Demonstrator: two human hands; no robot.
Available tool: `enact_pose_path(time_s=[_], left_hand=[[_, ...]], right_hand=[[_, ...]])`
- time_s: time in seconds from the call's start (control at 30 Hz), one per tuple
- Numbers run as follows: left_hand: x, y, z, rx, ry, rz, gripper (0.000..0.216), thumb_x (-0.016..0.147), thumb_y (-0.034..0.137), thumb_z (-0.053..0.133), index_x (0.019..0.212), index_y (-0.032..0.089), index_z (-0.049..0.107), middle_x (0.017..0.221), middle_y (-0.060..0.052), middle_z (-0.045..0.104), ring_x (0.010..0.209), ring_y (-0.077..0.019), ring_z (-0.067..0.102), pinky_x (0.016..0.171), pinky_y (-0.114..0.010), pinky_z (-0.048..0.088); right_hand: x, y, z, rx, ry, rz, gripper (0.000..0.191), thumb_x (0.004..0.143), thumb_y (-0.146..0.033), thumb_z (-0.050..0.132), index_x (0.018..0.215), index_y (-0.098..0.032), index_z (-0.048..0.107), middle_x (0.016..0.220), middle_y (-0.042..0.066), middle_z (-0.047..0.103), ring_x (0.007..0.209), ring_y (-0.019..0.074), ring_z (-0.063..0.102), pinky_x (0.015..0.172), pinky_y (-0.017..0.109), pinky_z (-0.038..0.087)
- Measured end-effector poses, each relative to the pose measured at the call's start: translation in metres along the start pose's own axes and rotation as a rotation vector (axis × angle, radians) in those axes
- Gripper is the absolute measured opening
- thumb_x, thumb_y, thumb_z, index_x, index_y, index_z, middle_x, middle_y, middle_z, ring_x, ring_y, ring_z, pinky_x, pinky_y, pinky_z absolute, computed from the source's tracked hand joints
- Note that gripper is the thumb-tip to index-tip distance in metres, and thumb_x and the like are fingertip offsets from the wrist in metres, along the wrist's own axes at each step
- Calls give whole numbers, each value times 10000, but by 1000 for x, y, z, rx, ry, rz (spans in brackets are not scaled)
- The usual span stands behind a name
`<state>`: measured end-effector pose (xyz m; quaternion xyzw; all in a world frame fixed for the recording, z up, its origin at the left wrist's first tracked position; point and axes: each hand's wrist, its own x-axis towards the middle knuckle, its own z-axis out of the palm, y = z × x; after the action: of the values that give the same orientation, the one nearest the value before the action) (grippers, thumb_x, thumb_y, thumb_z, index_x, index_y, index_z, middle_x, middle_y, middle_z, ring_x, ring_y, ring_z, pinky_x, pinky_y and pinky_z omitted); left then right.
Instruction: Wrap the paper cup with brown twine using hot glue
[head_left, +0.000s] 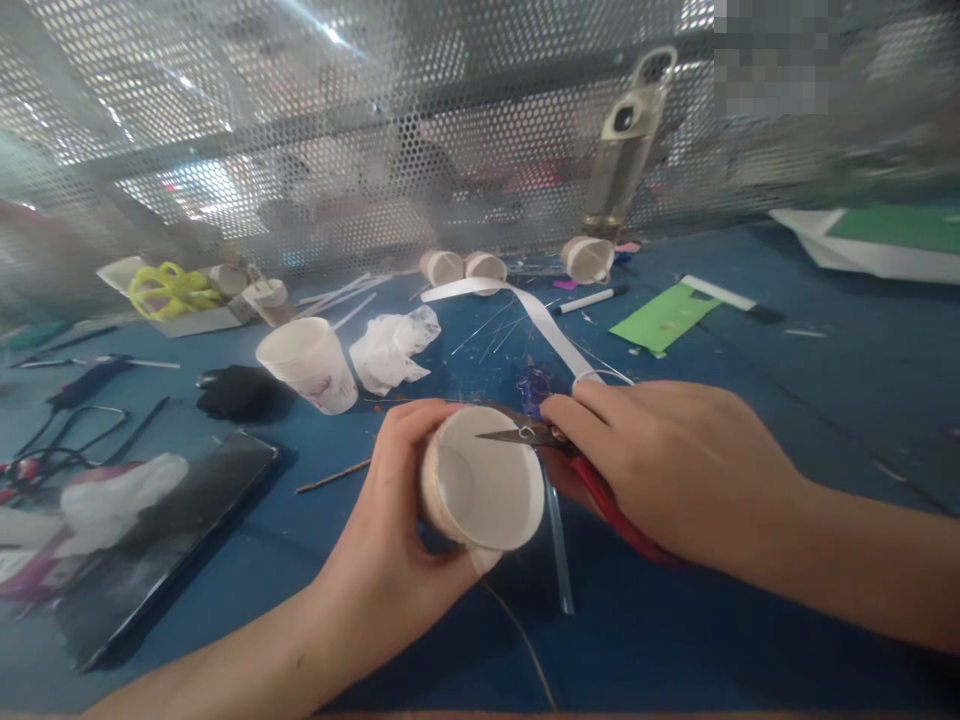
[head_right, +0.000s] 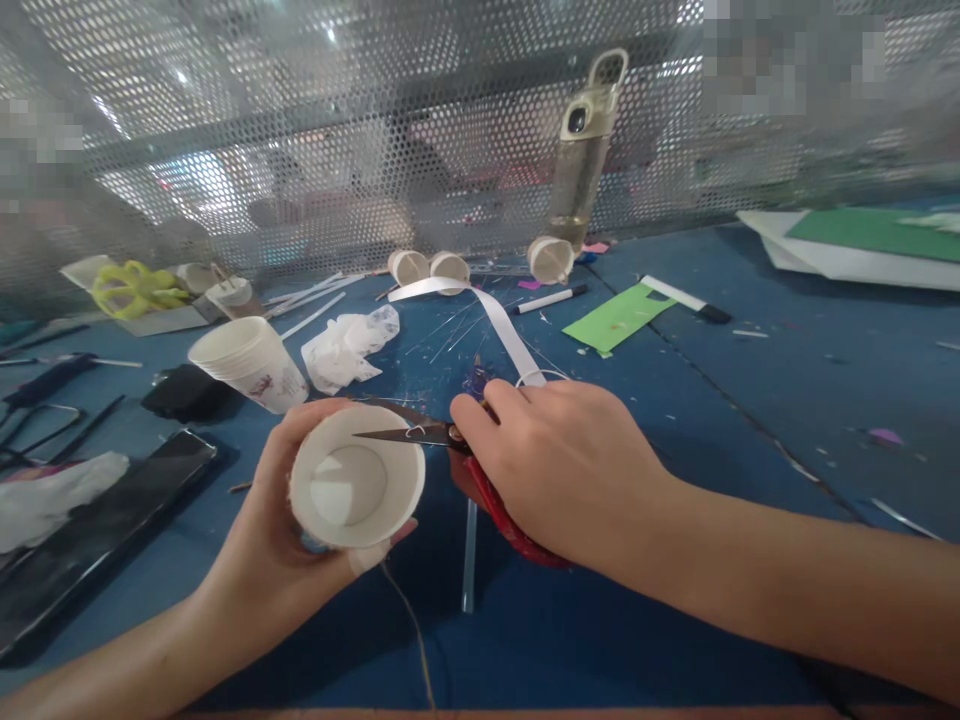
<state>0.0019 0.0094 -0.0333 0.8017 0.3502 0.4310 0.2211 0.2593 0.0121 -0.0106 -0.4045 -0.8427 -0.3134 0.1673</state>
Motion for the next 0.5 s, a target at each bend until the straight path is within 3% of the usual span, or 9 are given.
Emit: enact_pose_path(time_s=[0.17,0.5], left_hand=[[0,0,5,74,58,114,862,707,75,920,1396,318,462,1301,-46,563,1212,-220,634,1043,-333,553],[-1,-1,11,81,93,155,881,691,80,942,1405,278,466,1296,-45,549,1217,-202,631,1049,-295,538]], right_hand=[[-1,-4,1,-18,-7,-4,85,920,-130,609,893,-195,658,667,13,639,453,213,582,513,317,298],[-1,-5,4,-100,60,-25,197,926,-83,577,794,-217,635,632,2,594,448,195,541,507,311,324]])
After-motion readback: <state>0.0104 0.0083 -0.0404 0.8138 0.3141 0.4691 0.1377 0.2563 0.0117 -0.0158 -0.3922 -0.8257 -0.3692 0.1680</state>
